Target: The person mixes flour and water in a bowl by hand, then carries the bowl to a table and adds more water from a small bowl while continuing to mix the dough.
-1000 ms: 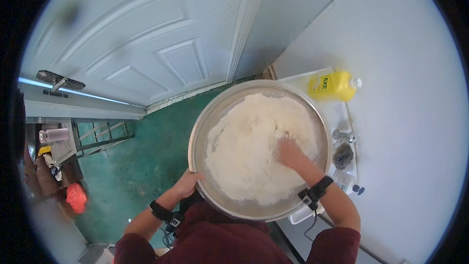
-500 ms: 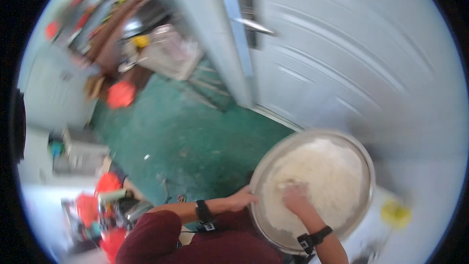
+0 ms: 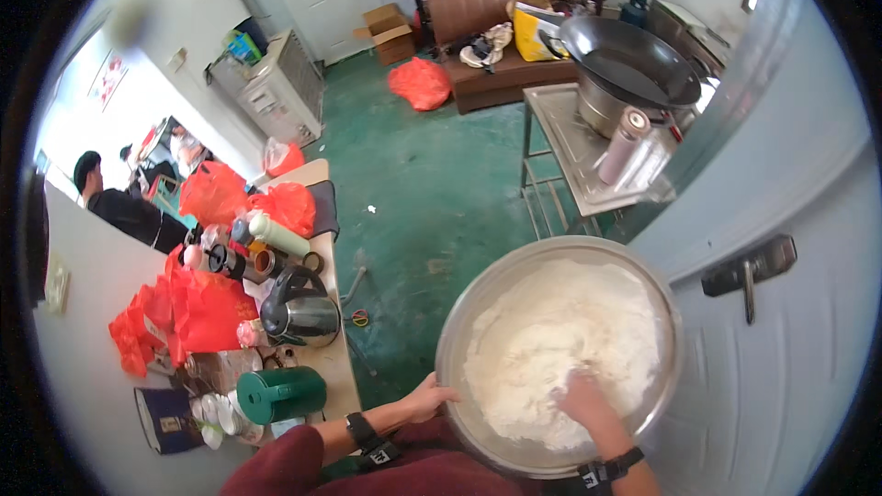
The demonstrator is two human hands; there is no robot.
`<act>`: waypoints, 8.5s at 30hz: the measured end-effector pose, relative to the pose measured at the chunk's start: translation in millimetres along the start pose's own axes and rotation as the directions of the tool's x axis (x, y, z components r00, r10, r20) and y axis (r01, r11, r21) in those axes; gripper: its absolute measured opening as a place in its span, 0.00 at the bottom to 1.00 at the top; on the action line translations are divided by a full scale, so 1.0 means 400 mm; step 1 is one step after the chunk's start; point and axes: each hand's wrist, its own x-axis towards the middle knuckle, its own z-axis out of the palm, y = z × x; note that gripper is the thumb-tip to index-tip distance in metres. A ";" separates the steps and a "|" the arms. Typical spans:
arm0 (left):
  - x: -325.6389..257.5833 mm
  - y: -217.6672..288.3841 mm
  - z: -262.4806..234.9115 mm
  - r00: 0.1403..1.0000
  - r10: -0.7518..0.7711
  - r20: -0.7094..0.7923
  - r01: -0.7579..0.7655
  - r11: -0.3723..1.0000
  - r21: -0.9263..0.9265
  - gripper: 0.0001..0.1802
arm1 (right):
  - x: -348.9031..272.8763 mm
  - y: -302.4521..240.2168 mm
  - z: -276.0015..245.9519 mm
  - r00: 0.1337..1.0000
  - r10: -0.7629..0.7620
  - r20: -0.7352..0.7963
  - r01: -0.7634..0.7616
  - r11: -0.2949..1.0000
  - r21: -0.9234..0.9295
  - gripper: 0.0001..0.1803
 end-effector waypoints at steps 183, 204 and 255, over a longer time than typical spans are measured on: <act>-0.761 2.032 -3.664 -0.040 -0.328 -0.944 -0.946 0.317 -0.070 0.32 | 2.271 -5.118 -0.105 -0.115 -0.688 0.717 0.955 -0.275 -0.111 0.24; -0.999 2.172 -4.184 -0.109 -0.392 -0.913 -0.978 0.205 0.029 0.30 | 2.209 -5.522 0.140 -0.631 -0.321 0.706 0.743 -0.509 0.433 0.23; -1.596 2.740 -5.892 0.189 -0.192 -0.963 -0.748 0.607 -0.268 0.32 | 2.732 -7.248 0.287 -0.318 -0.793 0.519 0.917 -0.397 -0.045 0.34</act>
